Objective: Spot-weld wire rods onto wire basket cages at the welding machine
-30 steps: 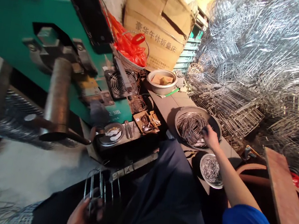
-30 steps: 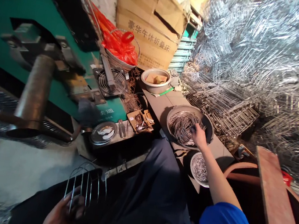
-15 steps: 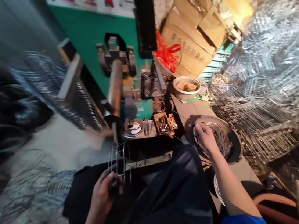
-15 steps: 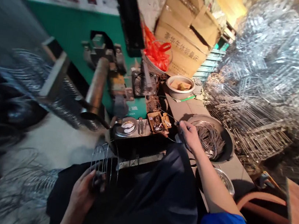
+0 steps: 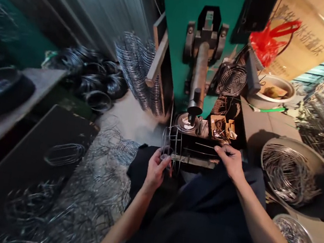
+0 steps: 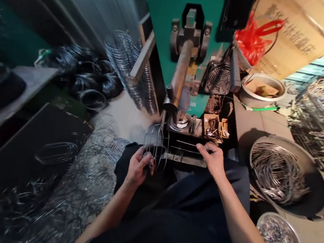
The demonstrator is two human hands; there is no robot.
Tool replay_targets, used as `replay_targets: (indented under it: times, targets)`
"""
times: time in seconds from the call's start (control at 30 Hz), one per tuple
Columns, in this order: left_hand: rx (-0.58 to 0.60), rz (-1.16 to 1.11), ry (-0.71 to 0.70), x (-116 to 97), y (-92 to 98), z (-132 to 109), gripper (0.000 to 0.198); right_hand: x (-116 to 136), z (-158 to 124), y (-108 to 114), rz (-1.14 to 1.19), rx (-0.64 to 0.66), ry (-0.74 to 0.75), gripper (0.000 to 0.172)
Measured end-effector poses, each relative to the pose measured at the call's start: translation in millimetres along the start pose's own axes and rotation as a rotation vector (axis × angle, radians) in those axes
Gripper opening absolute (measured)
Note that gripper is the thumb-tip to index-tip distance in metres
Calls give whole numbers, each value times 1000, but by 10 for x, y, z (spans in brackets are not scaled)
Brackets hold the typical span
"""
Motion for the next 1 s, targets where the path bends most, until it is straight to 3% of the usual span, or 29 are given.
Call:
replay_targets:
  times: [0.17, 0.43, 1.0]
  targets:
    - [23, -14, -35, -61, -26, 23, 61, 68, 56, -111, -29, 67, -3, 54]
    - [28, 32, -6, 43, -94, 99, 67, 279, 79, -131, -74, 148, 20, 59]
    - [35, 64, -64, 100, -207, 422, 80, 228, 420, -308, -102, 156, 93, 56]
Point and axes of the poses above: each hand's wrist, its own z-axis towards the middle knuckle, its own y-axis out of the back of the hand, x = y × z, the point moved 7 cm from there along z, towards the middle knuckle, and after that the axes turned 13 degrees about -y, right-handed, at the moved point
